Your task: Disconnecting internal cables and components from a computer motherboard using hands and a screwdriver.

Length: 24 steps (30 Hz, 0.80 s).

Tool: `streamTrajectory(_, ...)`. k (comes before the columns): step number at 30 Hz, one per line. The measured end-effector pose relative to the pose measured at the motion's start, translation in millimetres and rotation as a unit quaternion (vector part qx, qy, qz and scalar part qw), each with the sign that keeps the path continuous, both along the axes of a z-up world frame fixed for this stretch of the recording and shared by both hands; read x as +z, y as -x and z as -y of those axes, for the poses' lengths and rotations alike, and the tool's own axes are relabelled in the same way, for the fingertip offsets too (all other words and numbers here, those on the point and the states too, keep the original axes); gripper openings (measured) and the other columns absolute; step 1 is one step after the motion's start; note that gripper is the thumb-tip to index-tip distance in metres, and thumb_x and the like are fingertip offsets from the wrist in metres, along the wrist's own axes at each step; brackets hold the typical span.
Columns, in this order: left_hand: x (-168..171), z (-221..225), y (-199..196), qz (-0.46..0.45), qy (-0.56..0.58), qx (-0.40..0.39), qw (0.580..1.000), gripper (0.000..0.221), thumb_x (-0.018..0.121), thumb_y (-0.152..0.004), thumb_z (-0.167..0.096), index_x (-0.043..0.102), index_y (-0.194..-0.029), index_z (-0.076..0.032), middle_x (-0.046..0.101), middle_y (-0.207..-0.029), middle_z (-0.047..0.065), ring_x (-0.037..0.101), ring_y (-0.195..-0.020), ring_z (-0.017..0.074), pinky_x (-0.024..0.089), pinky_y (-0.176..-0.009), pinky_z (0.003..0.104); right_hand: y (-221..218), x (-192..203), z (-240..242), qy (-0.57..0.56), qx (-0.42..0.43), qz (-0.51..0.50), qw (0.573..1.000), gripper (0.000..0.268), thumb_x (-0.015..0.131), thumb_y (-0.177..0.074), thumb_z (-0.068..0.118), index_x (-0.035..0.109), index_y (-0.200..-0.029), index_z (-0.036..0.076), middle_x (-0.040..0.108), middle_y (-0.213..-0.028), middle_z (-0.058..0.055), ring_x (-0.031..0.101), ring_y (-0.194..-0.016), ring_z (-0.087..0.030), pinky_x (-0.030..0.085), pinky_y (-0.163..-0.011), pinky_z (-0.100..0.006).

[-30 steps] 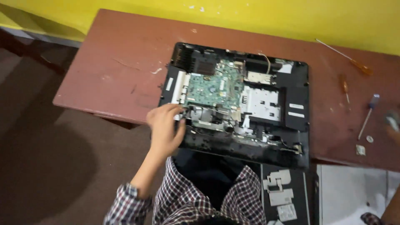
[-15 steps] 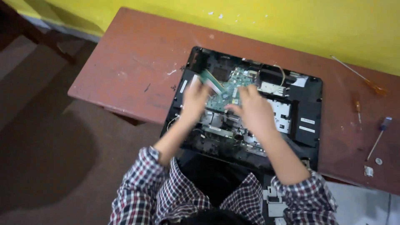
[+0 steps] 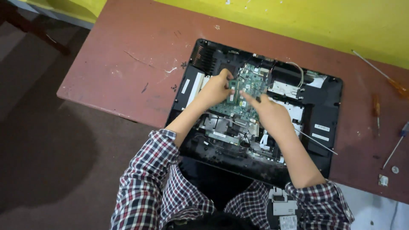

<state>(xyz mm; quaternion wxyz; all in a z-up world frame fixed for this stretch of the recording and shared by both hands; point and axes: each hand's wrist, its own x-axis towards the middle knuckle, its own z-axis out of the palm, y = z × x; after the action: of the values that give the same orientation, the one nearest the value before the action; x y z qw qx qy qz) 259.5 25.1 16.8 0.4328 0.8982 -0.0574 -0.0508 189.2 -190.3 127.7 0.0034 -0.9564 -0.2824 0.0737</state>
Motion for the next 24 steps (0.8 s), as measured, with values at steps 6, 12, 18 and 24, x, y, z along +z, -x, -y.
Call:
streamTrajectory(6,9,11,8,0.001,-0.01,-0.039,0.999,0.047,0.077,-0.09,-0.02,0.058,-0.131,-0.01,0.076,-0.094,0.015,0.076,-0.094,0.0354,0.058,-0.087,0.048,-28,-89,35,0.001,0.073,0.217,0.973,0.018,0.065,-0.096,0.014,0.072,-0.111,0.02,0.066,-0.104,0.001,0.073,-0.084,-0.019,0.059,-0.066,-0.027)
streamTrajectory(12,-4,39,-5,0.012,-0.044,-0.077,0.996,0.043,0.078,-0.086,-0.018,0.061,-0.125,-0.009,0.077,-0.084,0.013,0.077,-0.089,0.0342,0.061,-0.081,0.048,-35,-107,41,-0.062,0.035,0.197,0.978,0.016,0.065,-0.096,0.023,0.075,-0.108,0.022,0.07,-0.11,0.007,0.071,-0.094,-0.017,0.06,-0.073,-0.027)
streamTrajectory(18,-9,40,-4,-0.016,0.004,-0.065,0.998,0.042,0.079,-0.086,-0.016,0.063,-0.123,-0.004,0.076,-0.085,0.016,0.077,-0.082,0.0344,0.062,-0.076,0.045,-35,-115,43,-0.1,0.026,0.209,0.972,0.014,0.063,-0.098,0.024,0.075,-0.104,0.023,0.07,-0.107,0.009,0.071,-0.094,-0.016,0.059,-0.072,-0.027)
streamTrajectory(24,-11,42,-6,-0.037,0.046,-0.051,0.997,0.043,0.079,-0.088,-0.015,0.064,-0.126,0.0,0.074,-0.088,0.017,0.076,-0.082,0.0337,0.061,-0.076,0.043,-36,-120,45,-0.096,0.015,0.199,0.975,0.017,0.063,-0.098,0.027,0.076,-0.109,0.024,0.072,-0.11,0.009,0.072,-0.096,-0.016,0.059,-0.073,-0.027)
